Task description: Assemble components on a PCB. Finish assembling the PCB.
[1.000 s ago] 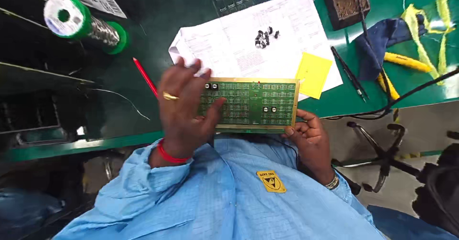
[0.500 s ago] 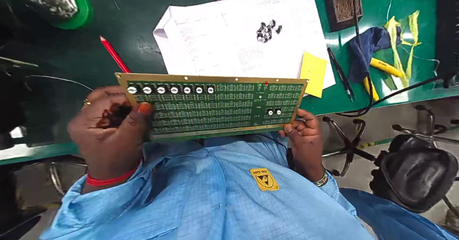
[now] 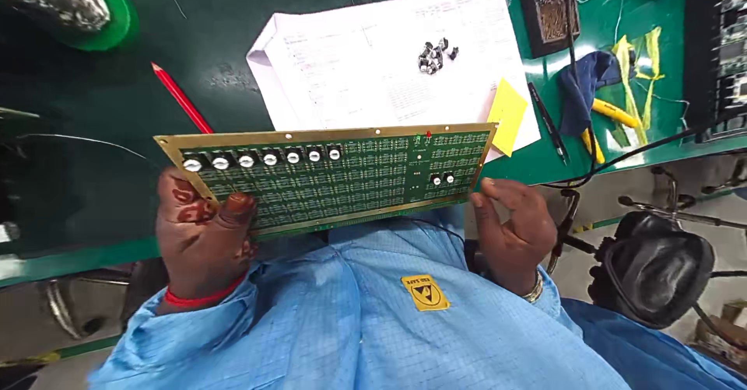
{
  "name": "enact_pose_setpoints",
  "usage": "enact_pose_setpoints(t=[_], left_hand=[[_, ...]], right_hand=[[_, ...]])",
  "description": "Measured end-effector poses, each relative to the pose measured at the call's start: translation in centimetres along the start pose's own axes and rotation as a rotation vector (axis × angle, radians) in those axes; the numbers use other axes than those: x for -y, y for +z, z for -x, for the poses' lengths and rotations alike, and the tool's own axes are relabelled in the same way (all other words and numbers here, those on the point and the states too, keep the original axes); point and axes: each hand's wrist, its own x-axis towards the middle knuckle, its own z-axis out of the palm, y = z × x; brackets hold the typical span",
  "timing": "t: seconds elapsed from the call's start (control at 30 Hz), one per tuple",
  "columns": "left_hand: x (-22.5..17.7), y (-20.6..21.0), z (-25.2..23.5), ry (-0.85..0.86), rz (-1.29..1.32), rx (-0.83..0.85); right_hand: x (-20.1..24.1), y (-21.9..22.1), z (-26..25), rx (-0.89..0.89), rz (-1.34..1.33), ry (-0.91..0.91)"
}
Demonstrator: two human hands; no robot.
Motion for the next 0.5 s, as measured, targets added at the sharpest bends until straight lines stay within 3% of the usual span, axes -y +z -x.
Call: enact_pose_setpoints(t=[0.17, 0.5], left_hand=[[0.2, -0.2, 0.3, 0.017, -0.017, -0.018], [0.7, -0.5, 0.4, 0.064, -0.009, -0.001]], right_hand=[[-0.2, 2.8, 0.3, -0.007, -0.017, -0.076], [-0.2, 3.1, 0.3, -0.040, 0.082, -0.151]])
